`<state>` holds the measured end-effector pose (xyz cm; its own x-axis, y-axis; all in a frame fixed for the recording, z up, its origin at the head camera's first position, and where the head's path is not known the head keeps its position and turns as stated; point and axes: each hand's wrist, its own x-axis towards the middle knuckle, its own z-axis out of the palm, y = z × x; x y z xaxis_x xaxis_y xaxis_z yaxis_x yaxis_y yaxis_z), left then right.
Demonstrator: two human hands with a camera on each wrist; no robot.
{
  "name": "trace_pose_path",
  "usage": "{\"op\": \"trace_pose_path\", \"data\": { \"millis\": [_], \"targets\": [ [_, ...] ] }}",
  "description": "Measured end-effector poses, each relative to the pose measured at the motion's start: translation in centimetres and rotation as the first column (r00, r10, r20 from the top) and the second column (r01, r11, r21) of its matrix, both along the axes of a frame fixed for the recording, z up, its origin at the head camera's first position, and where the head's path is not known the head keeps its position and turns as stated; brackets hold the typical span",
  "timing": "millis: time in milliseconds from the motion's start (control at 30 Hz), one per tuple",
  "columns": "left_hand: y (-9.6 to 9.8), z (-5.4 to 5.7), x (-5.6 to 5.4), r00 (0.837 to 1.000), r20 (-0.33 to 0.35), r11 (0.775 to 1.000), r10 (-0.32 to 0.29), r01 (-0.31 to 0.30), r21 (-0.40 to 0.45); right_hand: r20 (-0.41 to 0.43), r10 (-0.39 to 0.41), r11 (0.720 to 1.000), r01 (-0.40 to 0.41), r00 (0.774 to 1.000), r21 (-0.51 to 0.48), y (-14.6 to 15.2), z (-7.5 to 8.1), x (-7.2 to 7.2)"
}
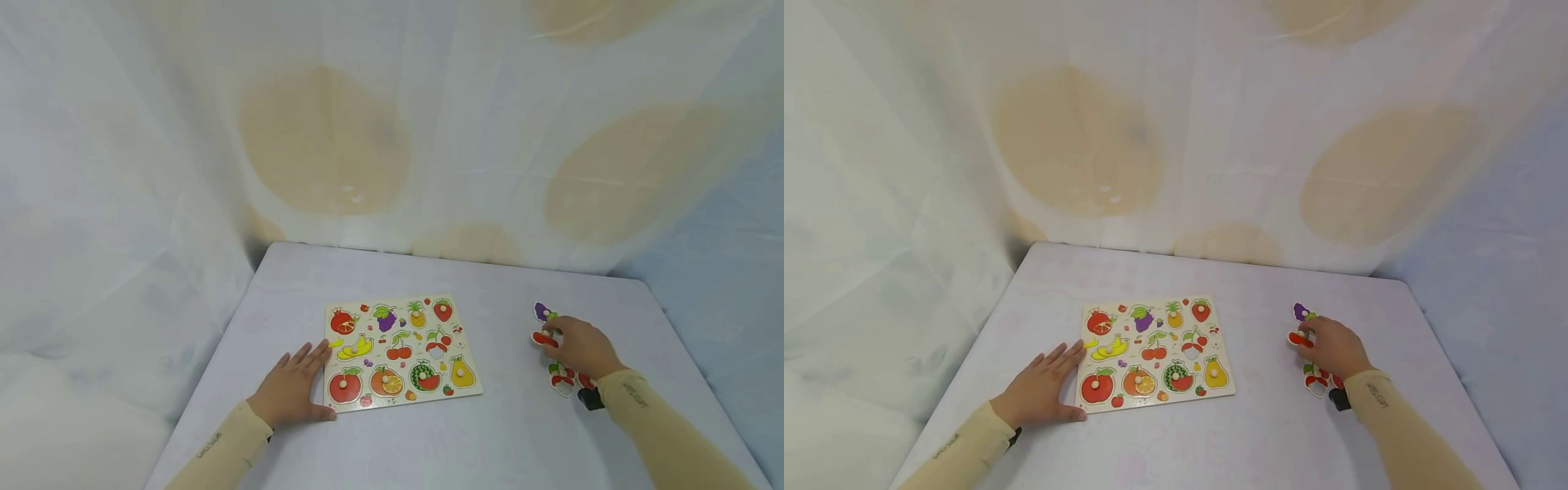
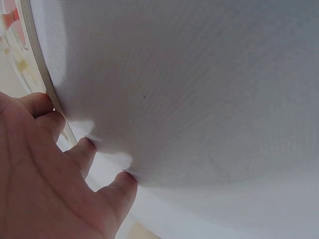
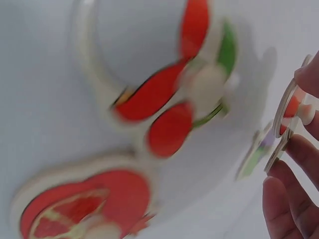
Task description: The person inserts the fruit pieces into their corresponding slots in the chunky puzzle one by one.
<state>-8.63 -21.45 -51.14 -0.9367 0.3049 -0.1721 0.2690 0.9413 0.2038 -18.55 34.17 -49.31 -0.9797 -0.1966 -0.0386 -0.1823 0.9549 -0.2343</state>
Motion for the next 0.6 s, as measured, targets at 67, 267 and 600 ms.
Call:
{"op": "trace_pose_path", "data": {
  "millis": [67,267,600],
  "targets": [
    [0.0,0.1,0.0,1.000,0.003,1.000,0.002,-0.002,0.002,-0.013,0.028,1.000,-0.028,1.000,-0.002,-0.7,0.2,-0.1],
    [0.0,0.0,0.1,1.000,-0.001,1.000,0.006,-0.006,-0.005,-0.043,0.095,0.995,-0.095,0.995,-0.010,-3.1,0.7,-0.2],
    [0.0,0.1,0.0,1.000,-0.006,1.000,0.009,-0.009,0.000,-0.024,0.135,0.990,-0.136,0.991,-0.025,-8.9,1.4,-0.1]
  ]
}}
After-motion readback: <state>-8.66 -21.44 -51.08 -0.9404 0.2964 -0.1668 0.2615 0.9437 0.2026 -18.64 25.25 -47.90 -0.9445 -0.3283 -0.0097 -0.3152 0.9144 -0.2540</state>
